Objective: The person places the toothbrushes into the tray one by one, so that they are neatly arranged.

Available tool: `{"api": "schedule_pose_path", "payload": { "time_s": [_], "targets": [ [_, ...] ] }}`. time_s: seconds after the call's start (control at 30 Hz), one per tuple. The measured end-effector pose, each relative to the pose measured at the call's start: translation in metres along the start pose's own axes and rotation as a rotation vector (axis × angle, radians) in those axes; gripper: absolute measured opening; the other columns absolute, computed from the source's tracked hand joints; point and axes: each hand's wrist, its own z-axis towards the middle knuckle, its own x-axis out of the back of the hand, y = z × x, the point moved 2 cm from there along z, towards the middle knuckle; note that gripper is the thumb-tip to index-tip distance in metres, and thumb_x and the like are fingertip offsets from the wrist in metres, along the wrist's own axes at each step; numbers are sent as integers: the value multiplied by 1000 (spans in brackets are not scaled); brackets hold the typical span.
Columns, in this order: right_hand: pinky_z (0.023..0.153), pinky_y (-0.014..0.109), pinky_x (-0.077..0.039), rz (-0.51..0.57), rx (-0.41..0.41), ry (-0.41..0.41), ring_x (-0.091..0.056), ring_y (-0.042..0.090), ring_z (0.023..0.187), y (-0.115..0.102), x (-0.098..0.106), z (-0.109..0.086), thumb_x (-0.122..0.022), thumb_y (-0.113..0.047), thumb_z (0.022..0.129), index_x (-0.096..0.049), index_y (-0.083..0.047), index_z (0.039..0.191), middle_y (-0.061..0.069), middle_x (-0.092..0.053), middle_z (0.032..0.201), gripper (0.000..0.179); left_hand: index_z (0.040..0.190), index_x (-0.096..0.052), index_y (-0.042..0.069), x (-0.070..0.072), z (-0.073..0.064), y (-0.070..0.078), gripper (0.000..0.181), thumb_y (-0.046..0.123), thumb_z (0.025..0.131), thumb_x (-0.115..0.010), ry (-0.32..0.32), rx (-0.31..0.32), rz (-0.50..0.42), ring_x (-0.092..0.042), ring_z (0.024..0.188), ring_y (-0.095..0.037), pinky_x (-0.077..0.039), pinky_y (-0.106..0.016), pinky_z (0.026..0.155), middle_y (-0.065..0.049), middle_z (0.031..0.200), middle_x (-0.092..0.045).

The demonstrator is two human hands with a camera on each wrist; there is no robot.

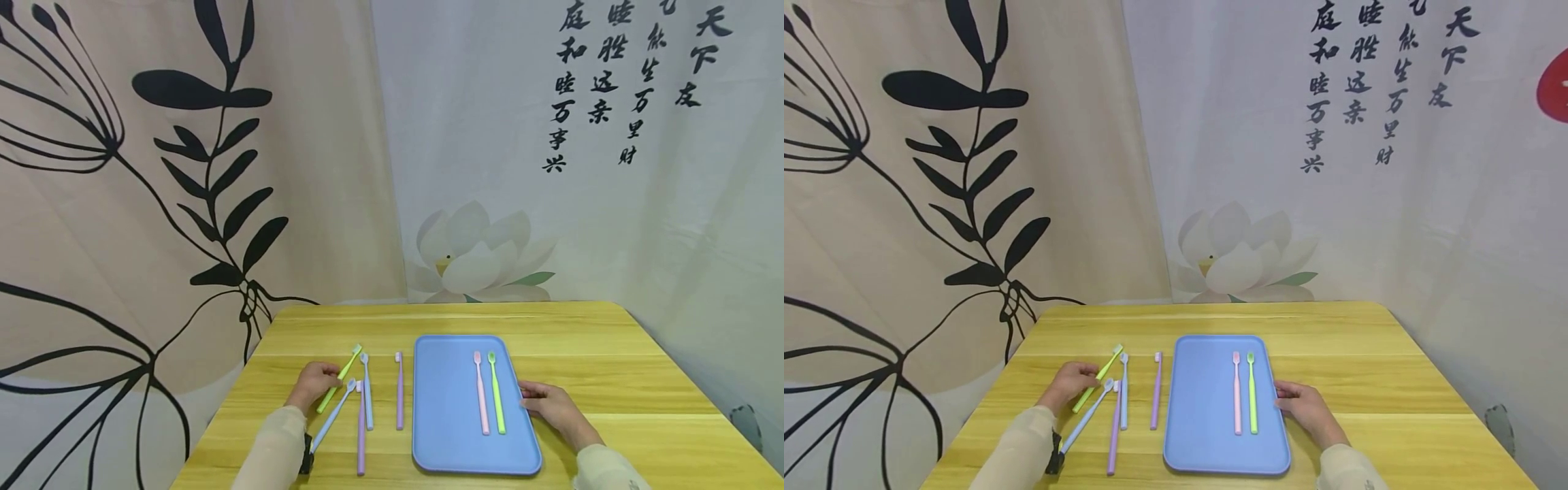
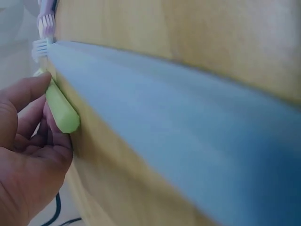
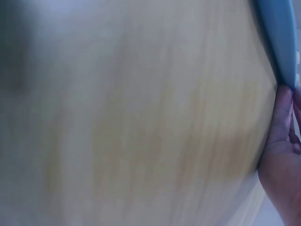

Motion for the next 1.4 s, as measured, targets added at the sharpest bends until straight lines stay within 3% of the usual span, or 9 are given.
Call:
{"api": "schedule_pose_path", "payload": {
  "time_s": [0.13, 0.27, 0.53, 0.7, 0.87, 1.2, 1.4],
  "targets": [
    [85, 36, -56, -5, 0, -6, -60, 24, 104, 0, 0, 1, -66, 3, 89, -53, 13, 135, 21, -62, 117, 48, 105, -70, -10, 1, -1, 2, 25, -2, 81, -73, 10, -13, 71, -62, 90, -26, -54, -38, 76, -16, 99, -68],
    [84, 36, -56, -10, -2, -3, -60, 24, 104, 1, -1, 2, -66, 3, 89, -53, 12, 134, 20, -62, 117, 48, 104, -70, -10, 3, -3, 3, 24, 0, 82, -69, 21, -19, 85, -62, 88, -27, -54, -39, 75, -18, 100, -68],
    [84, 35, -56, -2, 1, -9, -61, 23, 102, -1, -2, 2, -66, 4, 89, -53, 13, 134, 20, -62, 116, 48, 105, -71, -10, 15, -1, 10, 24, 3, 86, -66, 130, -31, 63, -62, 91, -30, -52, -41, 76, -22, 105, -69],
    [84, 35, -56, 7, 1, -16, -60, 23, 102, 0, -1, 3, -66, 5, 89, -52, 14, 134, 21, -61, 117, 48, 114, -69, -8, 21, 1, 26, 28, 4, 89, -65, 128, 3, -1, -61, 98, -34, -52, -43, 79, -23, 113, -66],
    [84, 35, -56, 1, 0, -14, -60, 23, 103, 2, 0, 4, -66, 4, 89, -52, 13, 135, 21, -60, 117, 49, 121, -66, -4, 16, 6, 42, 33, 2, 89, -66, 129, 13, -97, -60, 98, -32, -51, -41, 79, -21, 116, -63],
    [84, 34, -56, 3, 4, -14, -60, 21, 101, 2, 1, 2, -65, 4, 89, -51, 13, 135, 20, -59, 115, 49, 125, -63, -5, -8, 11, 77, 36, -3, 89, -69, 84, 34, -385, -64, 95, -30, -53, -39, 80, -20, 109, -66],
    [83, 33, -56, 3, 3, -8, -60, 21, 100, 3, 1, 2, -65, 5, 89, -51, 14, 135, 20, -60, 115, 49, 126, -63, -4, -24, 8, 94, 38, 1, 89, -71, 68, 27, -462, -63, 89, -27, -52, -35, 76, -14, 100, -65]
  ]
}}
